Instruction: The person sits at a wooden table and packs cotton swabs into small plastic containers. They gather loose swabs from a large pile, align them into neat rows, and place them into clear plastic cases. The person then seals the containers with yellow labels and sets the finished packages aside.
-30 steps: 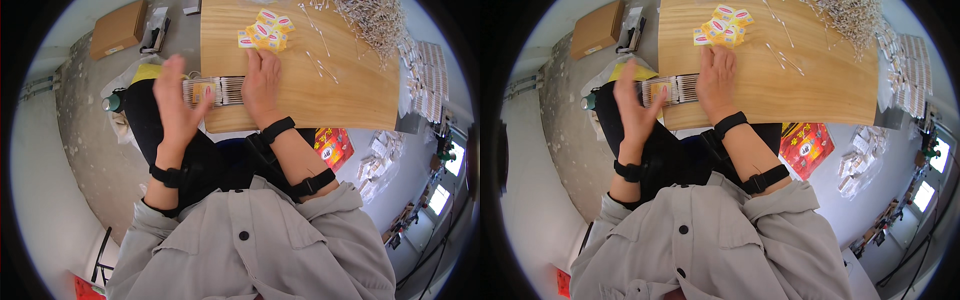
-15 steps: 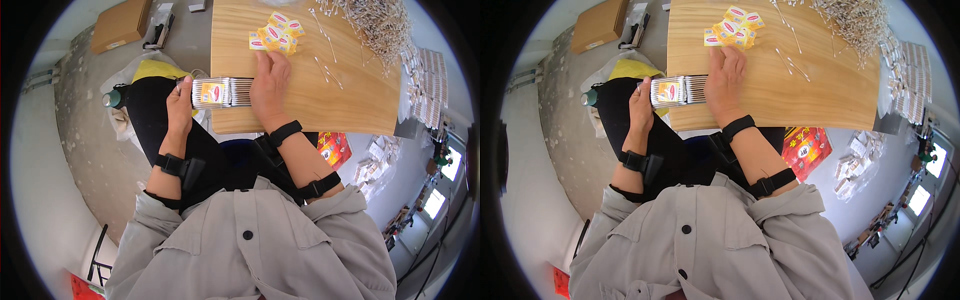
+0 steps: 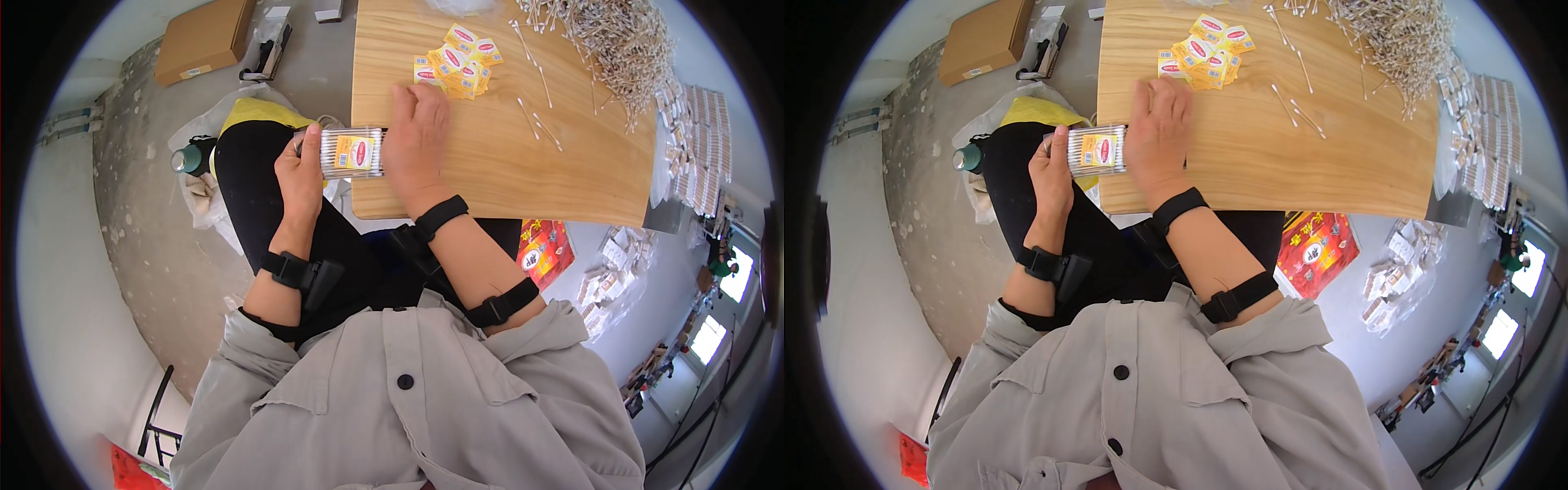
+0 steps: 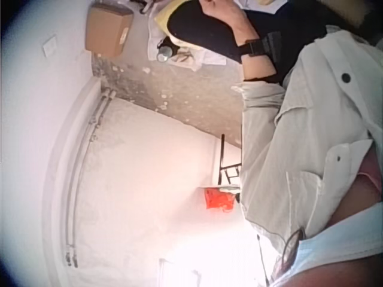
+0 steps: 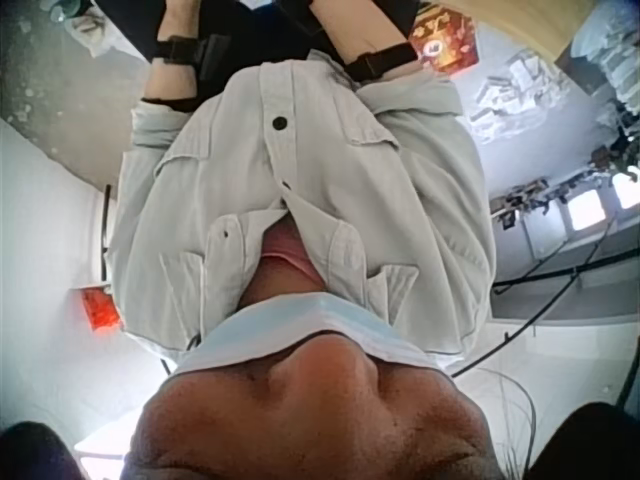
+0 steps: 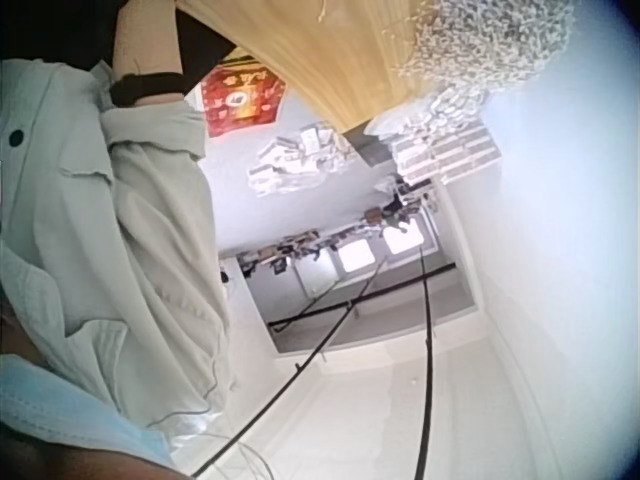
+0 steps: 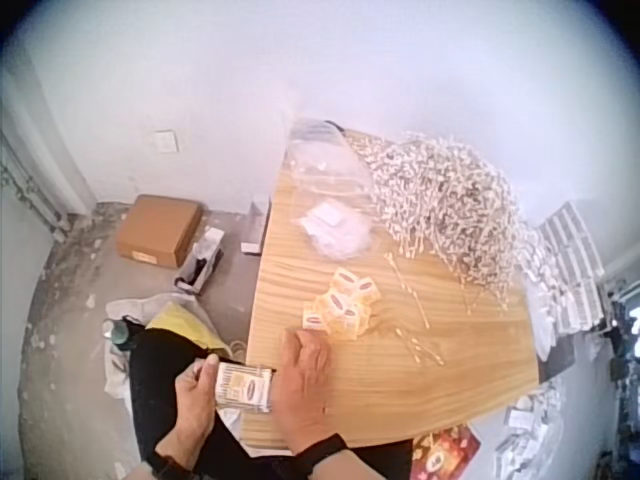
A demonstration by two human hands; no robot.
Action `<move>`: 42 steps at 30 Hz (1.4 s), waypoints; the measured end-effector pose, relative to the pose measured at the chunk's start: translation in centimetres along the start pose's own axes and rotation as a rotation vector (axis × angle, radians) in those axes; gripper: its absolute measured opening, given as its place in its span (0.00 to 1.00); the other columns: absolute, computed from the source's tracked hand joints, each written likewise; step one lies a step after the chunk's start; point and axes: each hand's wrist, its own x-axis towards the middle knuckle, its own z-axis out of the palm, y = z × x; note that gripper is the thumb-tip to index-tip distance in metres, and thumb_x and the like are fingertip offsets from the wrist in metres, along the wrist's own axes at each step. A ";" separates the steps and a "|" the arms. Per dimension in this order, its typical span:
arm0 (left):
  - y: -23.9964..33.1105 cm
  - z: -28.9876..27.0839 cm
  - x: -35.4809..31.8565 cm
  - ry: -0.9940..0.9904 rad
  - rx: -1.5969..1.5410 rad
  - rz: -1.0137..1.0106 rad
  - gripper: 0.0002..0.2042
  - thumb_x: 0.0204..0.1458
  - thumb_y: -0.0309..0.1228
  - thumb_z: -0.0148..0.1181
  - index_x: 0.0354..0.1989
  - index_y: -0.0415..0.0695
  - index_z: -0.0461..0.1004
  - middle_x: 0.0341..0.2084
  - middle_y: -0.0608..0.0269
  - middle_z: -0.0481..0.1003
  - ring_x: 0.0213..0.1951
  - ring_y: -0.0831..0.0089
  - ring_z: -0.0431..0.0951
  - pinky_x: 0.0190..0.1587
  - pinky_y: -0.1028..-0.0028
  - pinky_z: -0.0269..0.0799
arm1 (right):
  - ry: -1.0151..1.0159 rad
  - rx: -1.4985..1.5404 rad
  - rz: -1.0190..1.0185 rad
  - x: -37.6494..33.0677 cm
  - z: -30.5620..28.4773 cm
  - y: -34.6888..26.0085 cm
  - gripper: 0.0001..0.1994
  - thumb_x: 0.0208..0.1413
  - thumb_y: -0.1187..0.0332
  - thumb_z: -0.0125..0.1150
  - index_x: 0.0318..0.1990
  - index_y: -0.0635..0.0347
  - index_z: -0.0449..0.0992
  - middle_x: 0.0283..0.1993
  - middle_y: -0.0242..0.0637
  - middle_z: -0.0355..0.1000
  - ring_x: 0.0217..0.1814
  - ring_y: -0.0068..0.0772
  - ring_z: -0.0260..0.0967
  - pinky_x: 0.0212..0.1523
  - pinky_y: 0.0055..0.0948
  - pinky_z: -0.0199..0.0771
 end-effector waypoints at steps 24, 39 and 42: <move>0.4 0.2 -0.4 0.003 -0.040 -0.012 0.16 0.62 0.37 0.58 0.36 0.32 0.77 0.26 0.69 0.76 0.29 0.86 0.70 0.32 0.82 0.68 | -0.024 0.974 0.534 -2.8 -1.8 -5.3 0.19 0.70 0.66 0.37 0.62 0.69 0.57 0.61 0.48 0.55 0.66 0.41 0.56 0.68 0.37 0.53; -0.9 -0.3 0.3 0.035 0.094 0.031 0.15 0.63 0.35 0.55 0.29 0.36 0.74 0.21 0.74 0.69 0.27 0.87 0.63 0.28 0.80 0.62 | -0.007 0.766 0.443 -2.9 -1.1 -5.5 0.17 0.64 0.72 0.44 0.59 0.69 0.63 0.58 0.47 0.59 0.60 0.40 0.60 0.64 0.35 0.58; -0.1 0.0 0.1 0.013 0.036 -0.045 0.14 0.64 0.36 0.53 0.35 0.35 0.75 0.27 0.69 0.74 0.30 0.83 0.69 0.35 0.80 0.66 | 0.027 1.003 0.511 -2.6 -2.1 -3.2 0.17 0.60 0.73 0.52 0.57 0.65 0.65 0.54 0.48 0.62 0.58 0.43 0.61 0.55 0.35 0.68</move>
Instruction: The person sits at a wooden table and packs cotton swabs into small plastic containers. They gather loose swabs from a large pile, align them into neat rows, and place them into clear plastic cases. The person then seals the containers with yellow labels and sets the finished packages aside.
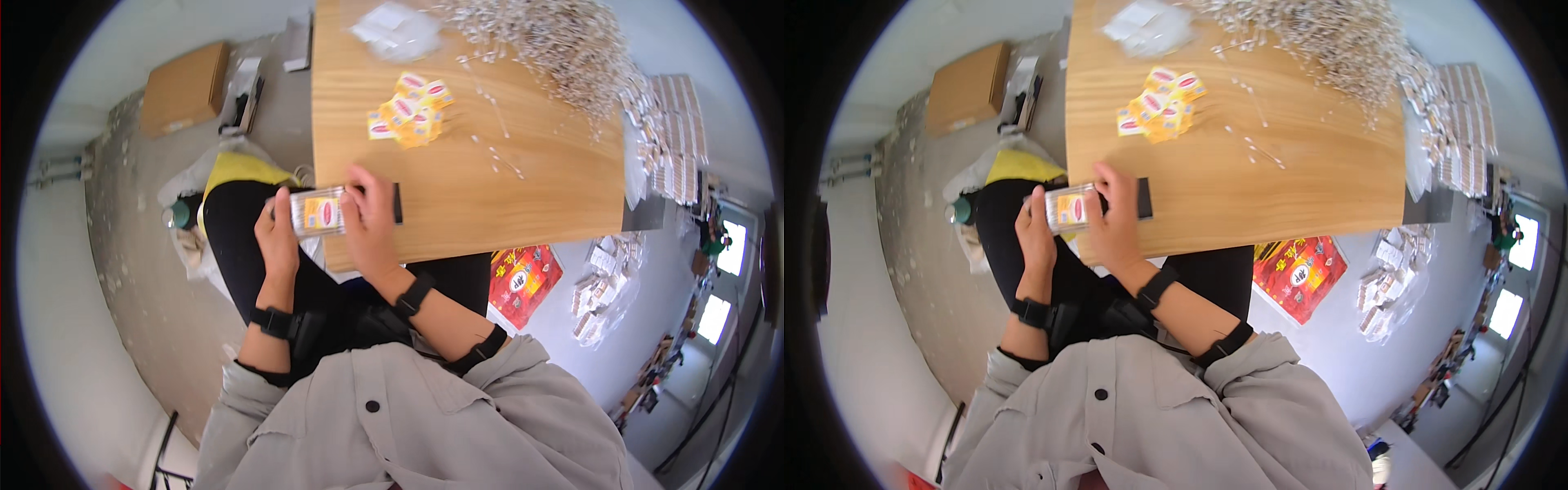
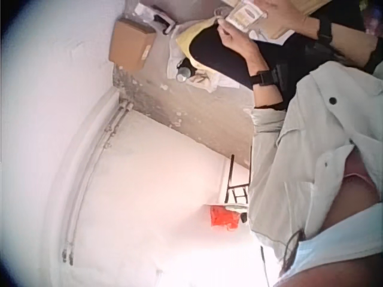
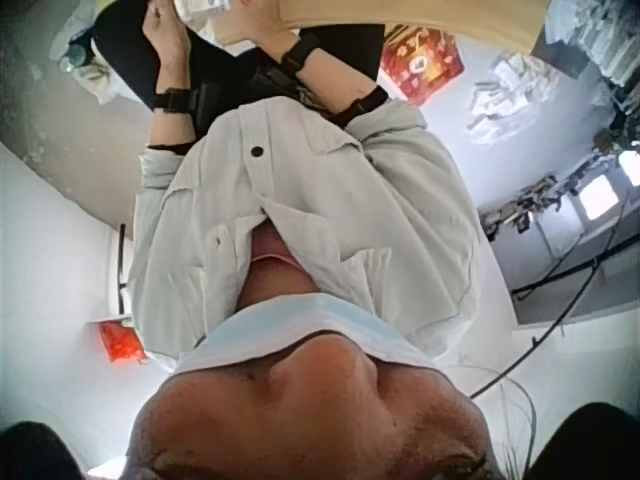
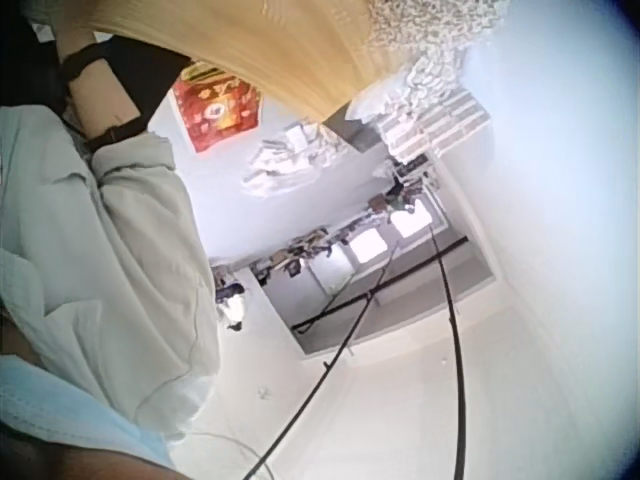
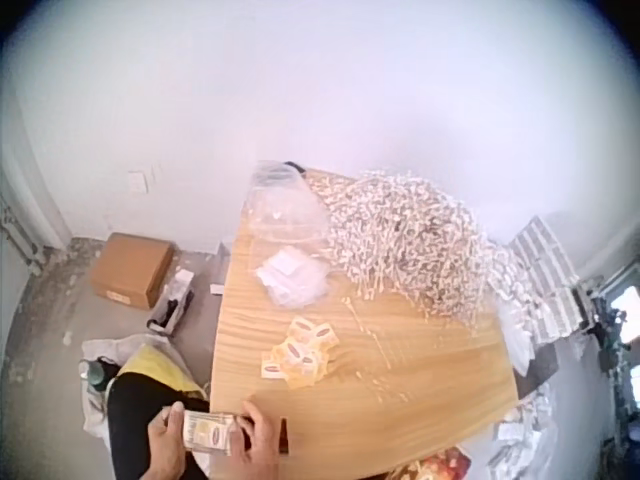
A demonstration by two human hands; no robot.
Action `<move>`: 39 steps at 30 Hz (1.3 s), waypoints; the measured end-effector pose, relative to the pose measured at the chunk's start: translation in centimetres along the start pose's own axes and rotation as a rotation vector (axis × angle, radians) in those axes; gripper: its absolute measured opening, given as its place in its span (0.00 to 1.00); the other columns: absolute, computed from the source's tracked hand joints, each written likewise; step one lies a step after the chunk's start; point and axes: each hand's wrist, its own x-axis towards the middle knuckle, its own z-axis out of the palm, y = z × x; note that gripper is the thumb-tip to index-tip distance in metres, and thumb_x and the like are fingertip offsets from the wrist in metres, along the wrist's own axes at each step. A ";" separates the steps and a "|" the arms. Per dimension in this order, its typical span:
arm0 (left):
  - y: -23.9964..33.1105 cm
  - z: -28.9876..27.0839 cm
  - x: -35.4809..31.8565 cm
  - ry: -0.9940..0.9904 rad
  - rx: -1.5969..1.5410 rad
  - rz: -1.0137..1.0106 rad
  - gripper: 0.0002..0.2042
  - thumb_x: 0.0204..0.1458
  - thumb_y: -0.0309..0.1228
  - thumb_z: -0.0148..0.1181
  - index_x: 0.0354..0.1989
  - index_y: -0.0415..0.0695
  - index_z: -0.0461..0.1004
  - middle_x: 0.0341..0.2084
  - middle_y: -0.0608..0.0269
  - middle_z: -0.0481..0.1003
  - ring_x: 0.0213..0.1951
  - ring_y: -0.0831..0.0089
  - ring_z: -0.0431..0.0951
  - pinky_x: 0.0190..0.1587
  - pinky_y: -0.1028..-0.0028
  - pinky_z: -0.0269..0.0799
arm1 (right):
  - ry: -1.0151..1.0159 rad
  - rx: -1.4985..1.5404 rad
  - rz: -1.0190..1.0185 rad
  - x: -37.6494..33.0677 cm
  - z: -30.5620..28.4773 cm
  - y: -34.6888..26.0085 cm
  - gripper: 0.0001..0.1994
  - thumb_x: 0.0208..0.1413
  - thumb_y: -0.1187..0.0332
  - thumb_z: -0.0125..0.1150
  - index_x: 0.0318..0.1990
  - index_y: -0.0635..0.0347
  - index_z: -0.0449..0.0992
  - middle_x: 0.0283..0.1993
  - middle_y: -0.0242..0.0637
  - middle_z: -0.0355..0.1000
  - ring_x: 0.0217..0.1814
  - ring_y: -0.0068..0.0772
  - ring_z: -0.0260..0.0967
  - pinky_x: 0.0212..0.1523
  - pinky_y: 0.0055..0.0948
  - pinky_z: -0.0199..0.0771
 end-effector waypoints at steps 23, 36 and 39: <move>0.1 21.2 -6.2 -0.616 1.322 1.085 0.33 0.53 0.42 0.58 0.66 0.41 0.60 0.69 0.51 0.54 0.70 0.57 0.52 0.70 0.53 0.45 | 0.401 -0.767 -0.320 14.0 -21.9 1.1 0.08 0.46 0.68 0.69 0.33 0.58 0.79 0.33 0.41 0.68 0.36 0.42 0.69 0.39 0.37 0.71; 0.4 20.7 -6.4 -0.648 1.207 1.041 0.31 0.51 0.40 0.58 0.64 0.41 0.63 0.68 0.47 0.53 0.71 0.55 0.51 0.70 0.52 0.45 | 0.151 -0.549 -0.202 18.6 -18.6 0.5 0.13 0.44 0.66 0.70 0.38 0.58 0.77 0.37 0.40 0.69 0.42 0.42 0.69 0.41 0.38 0.71; 0.2 20.9 -6.3 -0.670 1.210 1.004 0.32 0.51 0.40 0.58 0.65 0.40 0.61 0.69 0.49 0.53 0.71 0.57 0.50 0.70 0.52 0.44 | 0.066 -0.778 -0.240 21.4 -19.0 2.7 0.13 0.45 0.67 0.69 0.40 0.56 0.77 0.37 0.40 0.68 0.40 0.42 0.69 0.40 0.38 0.72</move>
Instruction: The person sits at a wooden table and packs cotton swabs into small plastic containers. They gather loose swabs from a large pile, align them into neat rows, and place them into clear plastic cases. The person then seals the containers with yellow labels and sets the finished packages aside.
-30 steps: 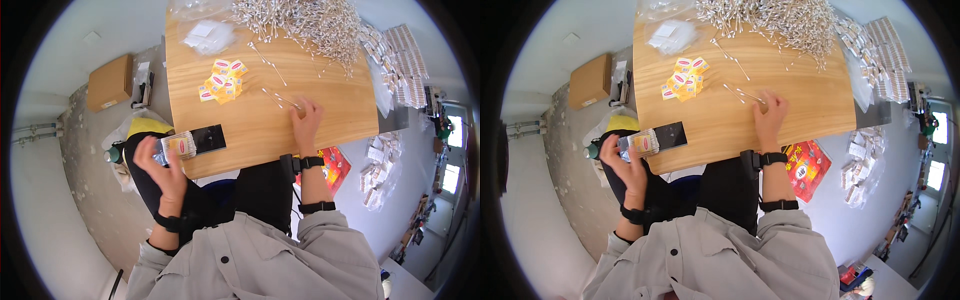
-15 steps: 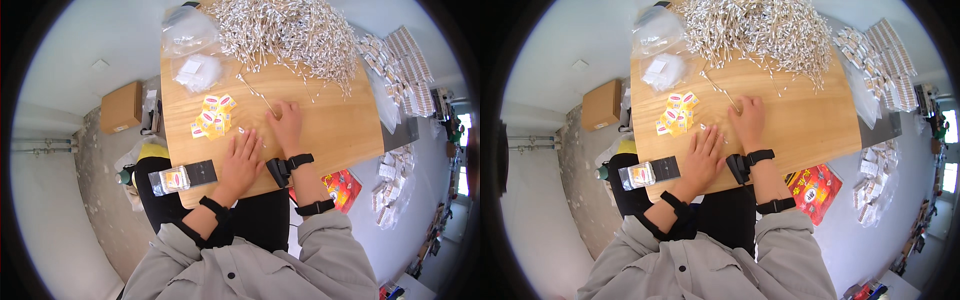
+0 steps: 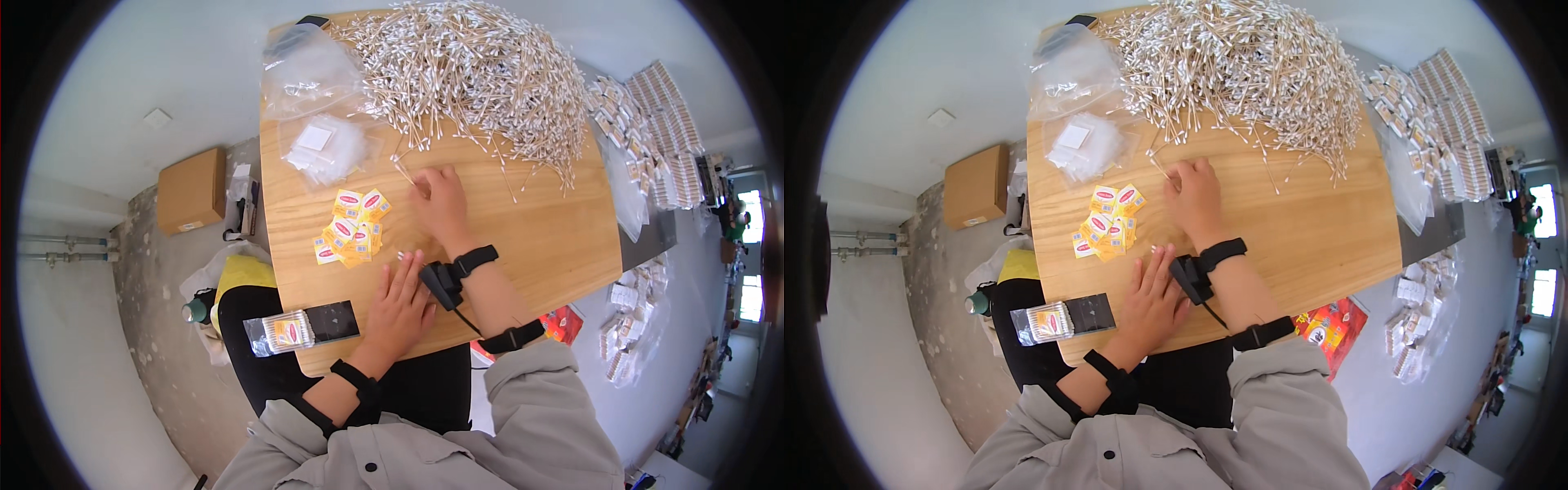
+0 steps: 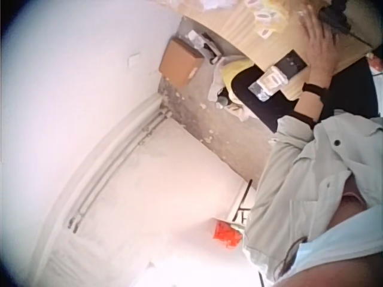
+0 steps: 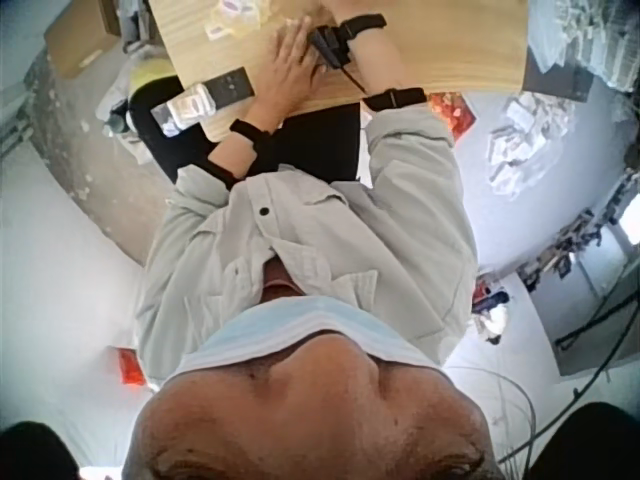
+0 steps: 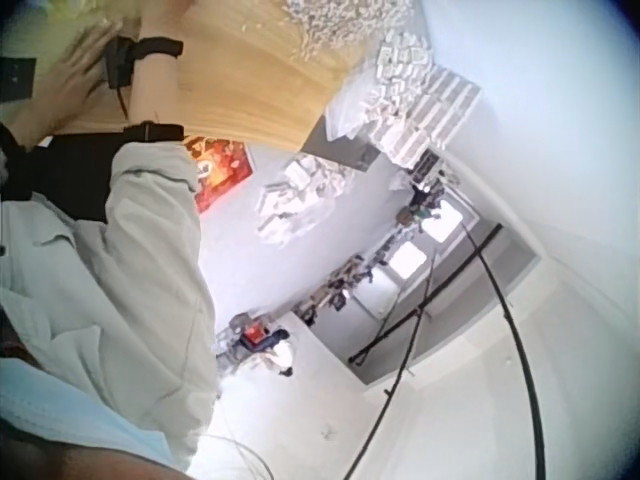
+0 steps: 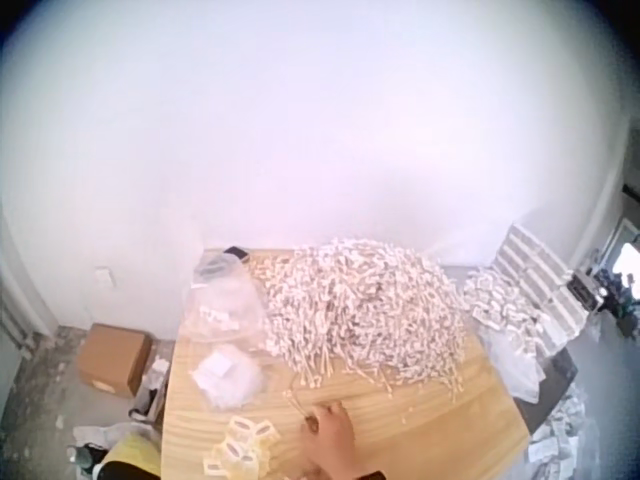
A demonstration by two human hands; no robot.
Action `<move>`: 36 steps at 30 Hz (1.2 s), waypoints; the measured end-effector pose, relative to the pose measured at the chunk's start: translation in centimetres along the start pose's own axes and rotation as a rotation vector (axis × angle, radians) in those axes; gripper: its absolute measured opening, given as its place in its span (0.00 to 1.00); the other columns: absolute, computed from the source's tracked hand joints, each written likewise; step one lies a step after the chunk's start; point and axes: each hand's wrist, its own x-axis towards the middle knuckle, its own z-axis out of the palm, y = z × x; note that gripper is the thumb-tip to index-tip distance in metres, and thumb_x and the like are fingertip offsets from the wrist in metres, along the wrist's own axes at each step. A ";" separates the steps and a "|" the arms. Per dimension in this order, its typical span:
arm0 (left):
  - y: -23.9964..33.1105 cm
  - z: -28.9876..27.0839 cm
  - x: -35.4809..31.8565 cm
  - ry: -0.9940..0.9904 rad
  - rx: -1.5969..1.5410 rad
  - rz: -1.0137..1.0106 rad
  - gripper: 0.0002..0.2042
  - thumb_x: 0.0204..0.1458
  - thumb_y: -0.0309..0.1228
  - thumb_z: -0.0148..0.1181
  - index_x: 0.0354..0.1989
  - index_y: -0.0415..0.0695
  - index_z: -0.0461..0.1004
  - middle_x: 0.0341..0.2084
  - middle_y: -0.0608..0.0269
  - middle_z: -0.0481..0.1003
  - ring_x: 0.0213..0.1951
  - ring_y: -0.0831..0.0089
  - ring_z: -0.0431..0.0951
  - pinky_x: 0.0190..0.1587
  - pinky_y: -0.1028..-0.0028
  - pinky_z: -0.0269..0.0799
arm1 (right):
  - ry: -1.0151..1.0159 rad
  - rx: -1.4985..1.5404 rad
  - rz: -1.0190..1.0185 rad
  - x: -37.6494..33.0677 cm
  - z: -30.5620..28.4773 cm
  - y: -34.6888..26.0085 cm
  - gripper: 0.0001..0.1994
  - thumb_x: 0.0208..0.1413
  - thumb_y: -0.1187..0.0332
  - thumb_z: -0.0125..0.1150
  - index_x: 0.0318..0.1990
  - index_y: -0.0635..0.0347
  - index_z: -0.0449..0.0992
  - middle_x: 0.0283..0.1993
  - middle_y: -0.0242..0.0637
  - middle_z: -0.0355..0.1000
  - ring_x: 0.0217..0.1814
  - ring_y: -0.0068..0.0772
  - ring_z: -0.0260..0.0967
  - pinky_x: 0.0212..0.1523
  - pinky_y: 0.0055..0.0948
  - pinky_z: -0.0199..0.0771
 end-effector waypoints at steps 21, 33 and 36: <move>-0.3 0.0 0.0 -0.036 -0.106 -0.033 0.33 0.50 0.40 0.58 0.65 0.39 0.60 0.69 0.52 0.53 0.71 0.57 0.49 0.70 0.49 0.41 | -0.281 -0.210 -0.120 -0.4 -3.4 -0.1 0.06 0.48 0.69 0.66 0.34 0.54 0.76 0.37 0.39 0.68 0.39 0.43 0.70 0.36 0.40 0.72; 0.2 -0.1 0.4 -0.035 -0.027 -0.010 0.33 0.50 0.39 0.58 0.65 0.39 0.60 0.69 0.51 0.53 0.71 0.56 0.49 0.70 0.50 0.42 | 0.510 -0.490 0.305 -0.9 -8.6 12.9 0.25 0.44 0.61 0.71 0.50 0.59 0.73 0.48 0.47 0.67 0.51 0.51 0.63 0.55 0.45 0.63; 0.1 -0.3 0.2 -0.036 -0.026 -0.025 0.33 0.50 0.38 0.58 0.65 0.39 0.60 0.69 0.50 0.53 0.71 0.56 0.49 0.70 0.50 0.42 | 0.440 -0.354 0.341 0.4 -8.7 12.0 0.17 0.47 0.63 0.69 0.44 0.57 0.77 0.43 0.41 0.70 0.48 0.46 0.66 0.50 0.42 0.67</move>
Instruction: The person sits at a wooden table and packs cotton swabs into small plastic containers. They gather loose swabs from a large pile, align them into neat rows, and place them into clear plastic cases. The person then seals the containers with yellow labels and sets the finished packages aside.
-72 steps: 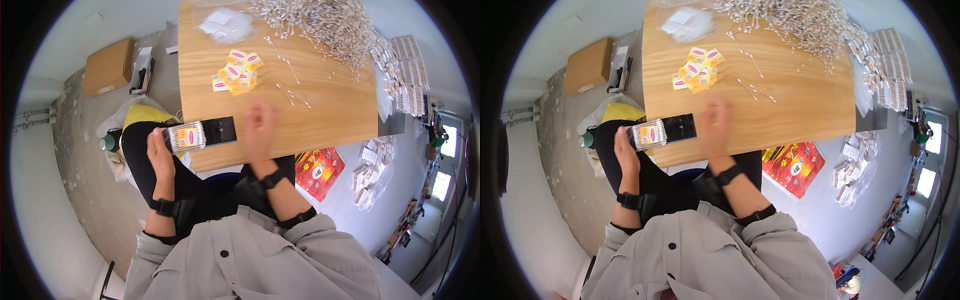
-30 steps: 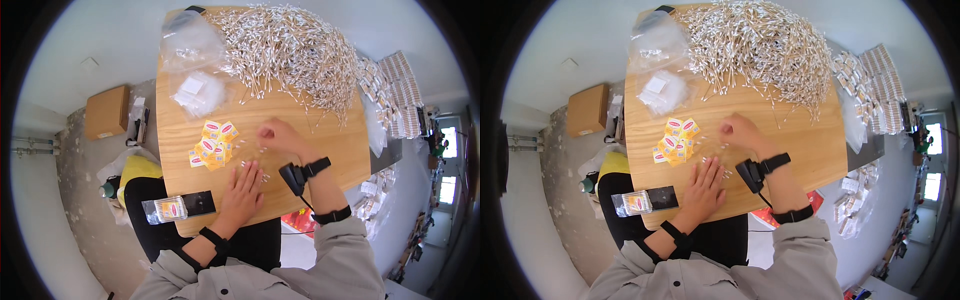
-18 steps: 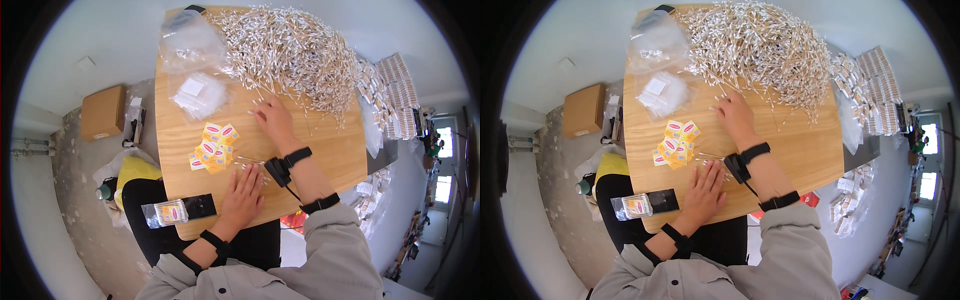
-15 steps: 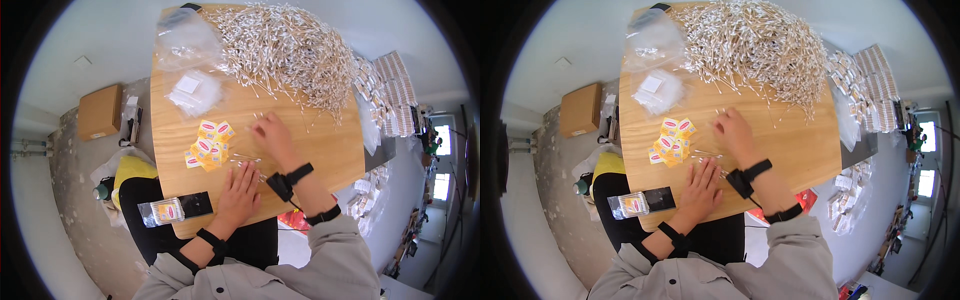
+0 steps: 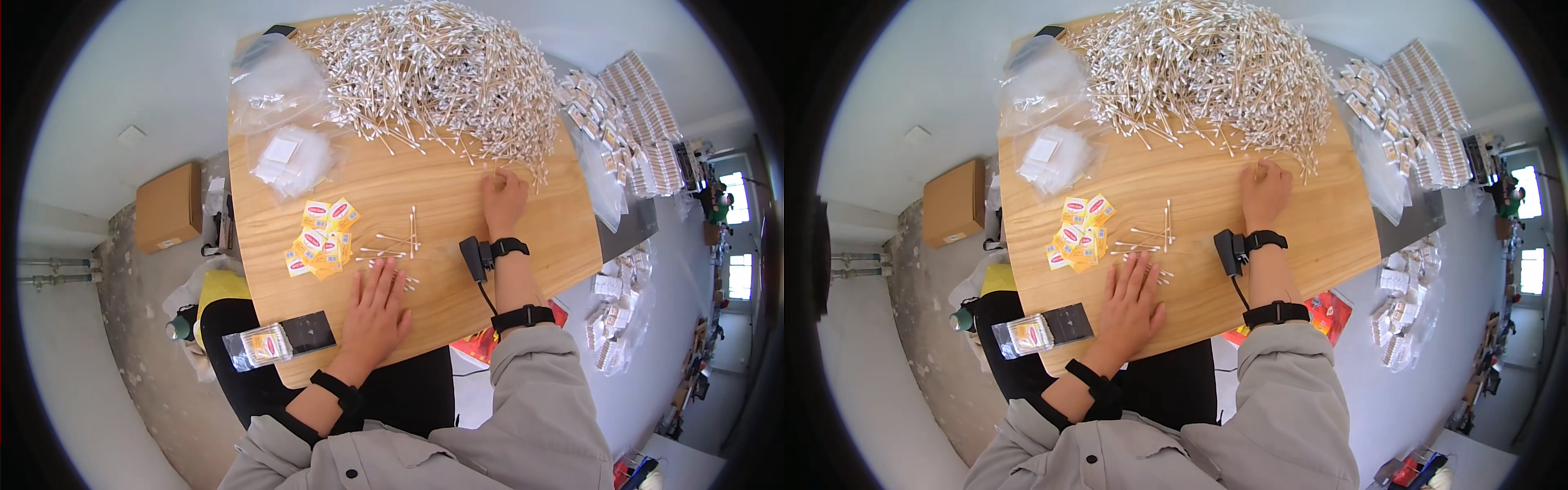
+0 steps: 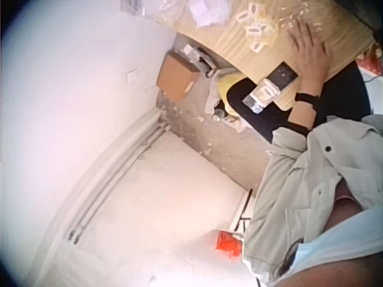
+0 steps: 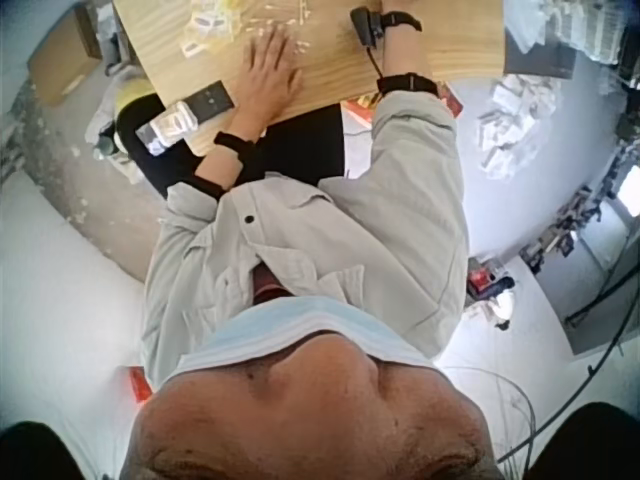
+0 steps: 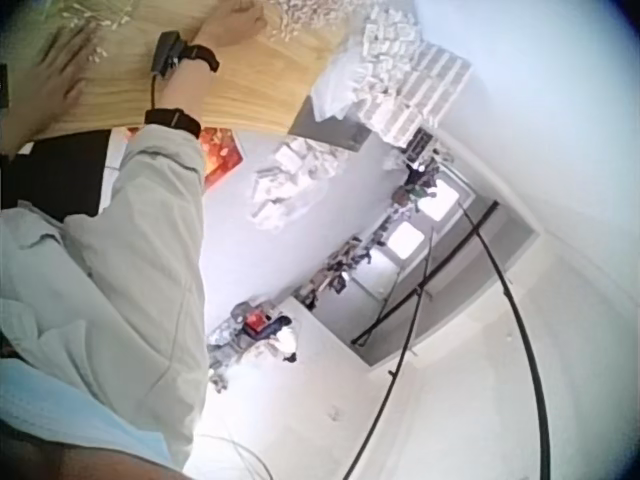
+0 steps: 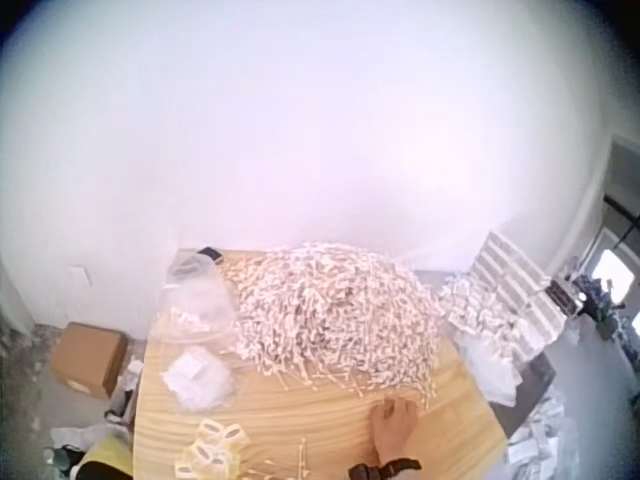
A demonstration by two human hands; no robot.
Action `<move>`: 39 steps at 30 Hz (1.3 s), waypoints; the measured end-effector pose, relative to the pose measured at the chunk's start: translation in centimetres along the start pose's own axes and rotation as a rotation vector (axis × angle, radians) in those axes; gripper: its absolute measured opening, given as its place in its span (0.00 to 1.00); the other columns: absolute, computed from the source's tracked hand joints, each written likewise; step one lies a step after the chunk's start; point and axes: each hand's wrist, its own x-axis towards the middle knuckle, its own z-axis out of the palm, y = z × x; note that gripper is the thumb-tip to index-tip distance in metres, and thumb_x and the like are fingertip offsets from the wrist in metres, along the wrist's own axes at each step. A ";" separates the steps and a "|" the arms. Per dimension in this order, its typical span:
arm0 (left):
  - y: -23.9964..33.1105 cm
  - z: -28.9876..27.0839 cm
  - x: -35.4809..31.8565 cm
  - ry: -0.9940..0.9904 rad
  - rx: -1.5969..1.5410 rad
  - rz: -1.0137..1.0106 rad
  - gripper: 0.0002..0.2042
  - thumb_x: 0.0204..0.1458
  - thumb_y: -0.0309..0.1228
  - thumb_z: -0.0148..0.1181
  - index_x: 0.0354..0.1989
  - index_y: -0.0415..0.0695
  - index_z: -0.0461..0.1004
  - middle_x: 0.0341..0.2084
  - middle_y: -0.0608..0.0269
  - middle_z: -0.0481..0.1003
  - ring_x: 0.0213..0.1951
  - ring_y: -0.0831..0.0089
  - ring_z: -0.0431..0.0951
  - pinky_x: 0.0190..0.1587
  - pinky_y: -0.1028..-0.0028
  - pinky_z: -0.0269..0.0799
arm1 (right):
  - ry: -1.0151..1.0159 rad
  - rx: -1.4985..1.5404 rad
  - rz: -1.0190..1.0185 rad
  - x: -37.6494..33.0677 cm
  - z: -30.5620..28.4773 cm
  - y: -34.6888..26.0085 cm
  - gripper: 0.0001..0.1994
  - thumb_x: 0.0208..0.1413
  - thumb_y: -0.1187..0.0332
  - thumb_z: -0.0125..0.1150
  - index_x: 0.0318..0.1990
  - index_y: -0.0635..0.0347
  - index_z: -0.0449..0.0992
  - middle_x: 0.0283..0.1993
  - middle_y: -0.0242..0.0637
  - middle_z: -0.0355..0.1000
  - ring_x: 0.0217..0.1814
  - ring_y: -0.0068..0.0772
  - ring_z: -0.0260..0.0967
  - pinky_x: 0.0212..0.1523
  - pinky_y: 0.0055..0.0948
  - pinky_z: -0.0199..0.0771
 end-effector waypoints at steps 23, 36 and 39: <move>0.4 -0.3 0.2 -0.003 0.057 -0.026 0.34 0.51 0.41 0.56 0.66 0.38 0.58 0.70 0.49 0.51 0.72 0.58 0.48 0.70 0.52 0.42 | -0.681 0.720 -0.155 -5.5 -1.4 -8.7 0.17 0.50 0.65 0.68 0.47 0.58 0.78 0.42 0.39 0.67 0.42 0.38 0.67 0.45 0.36 0.70; 0.0 -0.1 0.3 -0.011 0.002 -0.003 0.35 0.51 0.41 0.57 0.66 0.37 0.57 0.70 0.49 0.51 0.71 0.55 0.49 0.70 0.52 0.42 | -0.361 0.272 -0.114 -0.8 6.1 -11.4 0.07 0.46 0.63 0.68 0.34 0.49 0.80 0.41 0.39 0.71 0.39 0.42 0.72 0.39 0.39 0.73; 0.1 -0.2 0.0 -0.007 -0.017 -0.020 0.35 0.51 0.42 0.58 0.66 0.38 0.58 0.70 0.49 0.51 0.71 0.54 0.49 0.70 0.52 0.42 | -0.415 0.323 -0.109 -2.2 3.9 -9.5 0.06 0.48 0.64 0.67 0.32 0.52 0.80 0.31 0.39 0.73 0.35 0.38 0.73 0.36 0.36 0.73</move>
